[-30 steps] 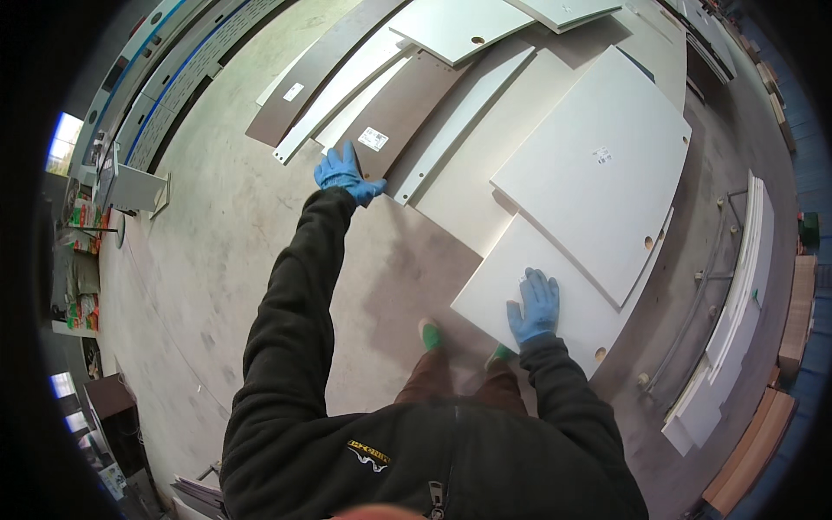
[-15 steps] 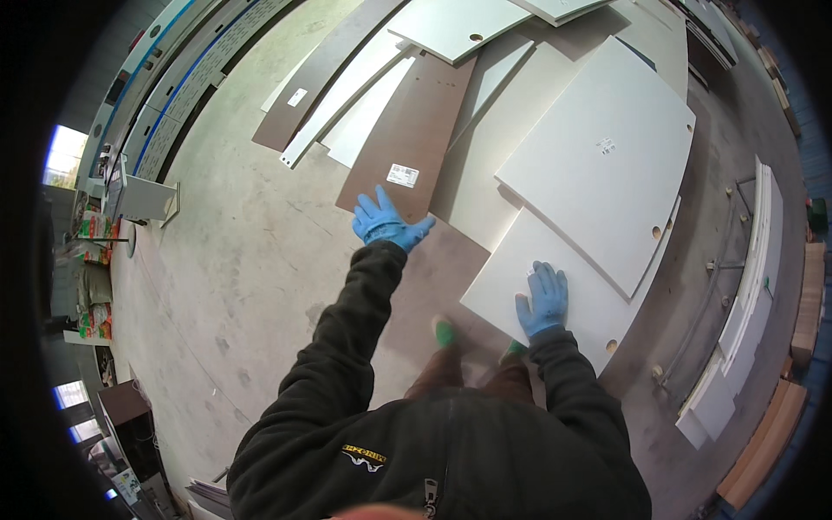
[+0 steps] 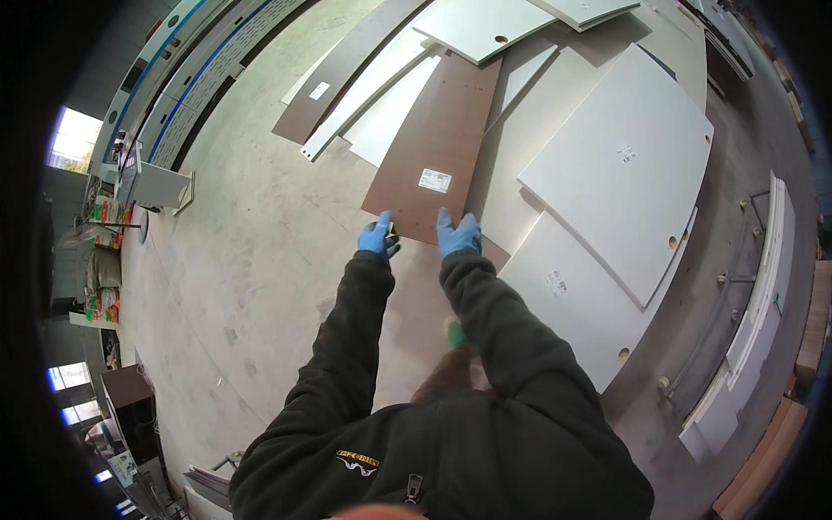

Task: The person assembles flat-pack furniture by picking up white and brown panels, wiping a brown panel with a cloth, and placing it on a white panel. They then pick up a long white strip and align it with the brown panel on the white panel, adjusting the position of the pieces.

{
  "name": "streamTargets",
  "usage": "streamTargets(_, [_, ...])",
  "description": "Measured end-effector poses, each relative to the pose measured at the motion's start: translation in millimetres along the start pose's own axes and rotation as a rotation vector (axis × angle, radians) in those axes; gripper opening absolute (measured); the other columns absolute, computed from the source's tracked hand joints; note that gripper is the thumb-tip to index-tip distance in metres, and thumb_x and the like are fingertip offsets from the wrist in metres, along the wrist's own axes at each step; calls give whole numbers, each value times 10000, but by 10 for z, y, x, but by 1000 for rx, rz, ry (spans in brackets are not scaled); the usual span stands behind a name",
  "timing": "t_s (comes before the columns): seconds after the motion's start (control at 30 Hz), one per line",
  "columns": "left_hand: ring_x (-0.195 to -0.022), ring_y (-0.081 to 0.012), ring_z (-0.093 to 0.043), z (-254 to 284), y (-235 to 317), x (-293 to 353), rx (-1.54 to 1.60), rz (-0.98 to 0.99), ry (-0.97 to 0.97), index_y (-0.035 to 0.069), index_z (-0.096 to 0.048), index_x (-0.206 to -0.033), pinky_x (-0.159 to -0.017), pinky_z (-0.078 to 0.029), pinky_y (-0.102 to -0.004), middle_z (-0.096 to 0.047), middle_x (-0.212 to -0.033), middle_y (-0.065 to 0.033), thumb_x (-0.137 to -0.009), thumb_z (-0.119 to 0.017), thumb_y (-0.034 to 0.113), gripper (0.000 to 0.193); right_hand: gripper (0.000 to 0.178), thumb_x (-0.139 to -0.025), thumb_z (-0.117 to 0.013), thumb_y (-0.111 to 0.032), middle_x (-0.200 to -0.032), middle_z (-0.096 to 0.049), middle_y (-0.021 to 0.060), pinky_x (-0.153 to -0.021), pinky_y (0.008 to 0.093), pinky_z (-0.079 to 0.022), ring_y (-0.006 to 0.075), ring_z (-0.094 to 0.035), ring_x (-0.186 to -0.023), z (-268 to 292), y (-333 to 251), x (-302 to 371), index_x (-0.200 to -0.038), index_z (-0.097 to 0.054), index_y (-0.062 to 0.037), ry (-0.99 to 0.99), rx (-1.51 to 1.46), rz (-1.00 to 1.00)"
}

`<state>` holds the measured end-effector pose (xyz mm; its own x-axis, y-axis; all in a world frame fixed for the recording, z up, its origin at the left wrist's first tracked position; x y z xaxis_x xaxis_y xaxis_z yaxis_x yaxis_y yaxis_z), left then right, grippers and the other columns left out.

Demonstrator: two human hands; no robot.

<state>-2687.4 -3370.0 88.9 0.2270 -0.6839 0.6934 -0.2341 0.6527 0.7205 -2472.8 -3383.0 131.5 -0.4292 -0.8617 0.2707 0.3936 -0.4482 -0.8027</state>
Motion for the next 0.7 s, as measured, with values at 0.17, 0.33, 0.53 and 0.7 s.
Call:
streamTargets(0.17, [-959,-334,-739,-246,2,-154,401,102,-108,27,-621,-1235,-770,-625,-528,-725,-1133,-143,-1017,-689,312,365,625,-972,-692,-529,-1088,-737,247,-774,453,-587,381,-744,-927,-166,78,-169,-1129,-673,77,-109,-257,-214])
streamTargets(0.33, [-842,-234,-679,-199,-45,-337,368,53,-105,-40,-643,-1118,-734,-595,-412,-678,-957,-115,-951,-749,296,390,557,-1003,-679,-496,-939,-735,128,-519,350,-568,232,-736,-733,-253,208,146,-1136,-681,45,-131,-444,-153])
streamTargets(0.53, [-828,-221,-662,-13,5,-270,-81,110,-290,-37,-674,-1173,-771,-555,-376,-702,-990,-98,-1008,-644,490,553,474,-1030,-656,-470,-867,-711,81,-478,333,-534,201,-682,-571,-151,304,673,-1164,-680,-16,-216,-497,-287])
streamTargets(0.7, [-903,-216,-687,22,-215,-511,96,188,-530,51,-677,-1117,-801,-567,-358,-735,-1048,-98,-1070,-556,512,478,443,-1029,-664,-453,-836,-694,55,-464,319,-519,184,-686,-594,-132,539,1024,-1149,-678,-26,-265,-531,-341])
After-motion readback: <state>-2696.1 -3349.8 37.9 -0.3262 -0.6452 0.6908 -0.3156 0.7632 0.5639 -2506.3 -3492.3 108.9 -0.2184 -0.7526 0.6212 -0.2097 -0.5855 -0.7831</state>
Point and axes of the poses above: each hand's wrist, its own x-axis away from the middle knuckle, its own z-axis out of the back of the hand, y = z × x, the point moved 3 cm from there along -x, towards the middle knuckle
